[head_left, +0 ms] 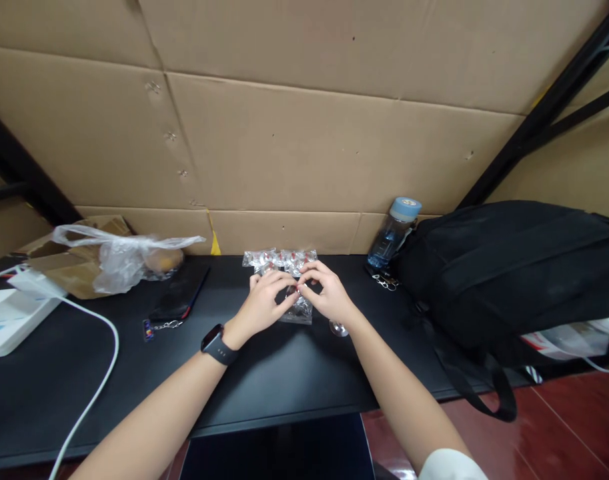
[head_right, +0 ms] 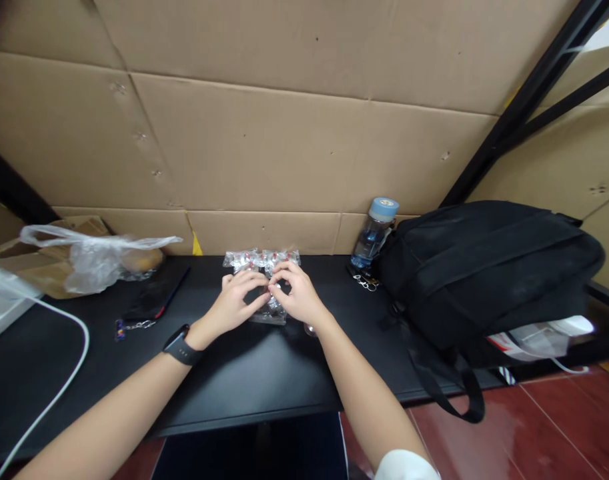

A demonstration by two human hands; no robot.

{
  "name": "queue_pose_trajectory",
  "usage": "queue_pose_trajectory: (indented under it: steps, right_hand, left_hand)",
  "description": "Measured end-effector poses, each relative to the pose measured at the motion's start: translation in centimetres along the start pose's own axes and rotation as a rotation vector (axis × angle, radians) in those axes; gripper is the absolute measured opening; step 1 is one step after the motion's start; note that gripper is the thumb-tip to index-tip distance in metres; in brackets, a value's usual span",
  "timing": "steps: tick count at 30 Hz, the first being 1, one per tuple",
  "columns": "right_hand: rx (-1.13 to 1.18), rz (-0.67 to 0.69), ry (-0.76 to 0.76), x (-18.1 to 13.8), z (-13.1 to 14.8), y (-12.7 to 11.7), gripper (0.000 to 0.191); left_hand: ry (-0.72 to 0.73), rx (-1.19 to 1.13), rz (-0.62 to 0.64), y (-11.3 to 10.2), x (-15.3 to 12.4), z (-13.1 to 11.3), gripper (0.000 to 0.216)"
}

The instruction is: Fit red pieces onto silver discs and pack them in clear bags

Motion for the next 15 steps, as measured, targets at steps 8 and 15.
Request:
queue_pose_trajectory:
  steps: [8, 15]
  right_hand:
    - [-0.317, 0.434, 0.282, -1.7, -3.4, -1.0, 0.019]
    - [-0.564, 0.697, 0.655, -4.8, -8.1, -2.4, 0.017]
  left_hand:
    - [-0.016, 0.074, 0.033, 1.2, -0.2, 0.3, 0.016]
    - [-0.112, 0.114, -0.027, 0.3, -0.2, 1.2, 0.016]
Point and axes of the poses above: each hand's wrist, its own x-axis towards the middle knuckle, its own y-axis out of the palm, z = x × y, the point moved 8 cm from there along x, towards the middle knuckle, and after that the axes turned 6 degrees about y, right-handed, at the moved point
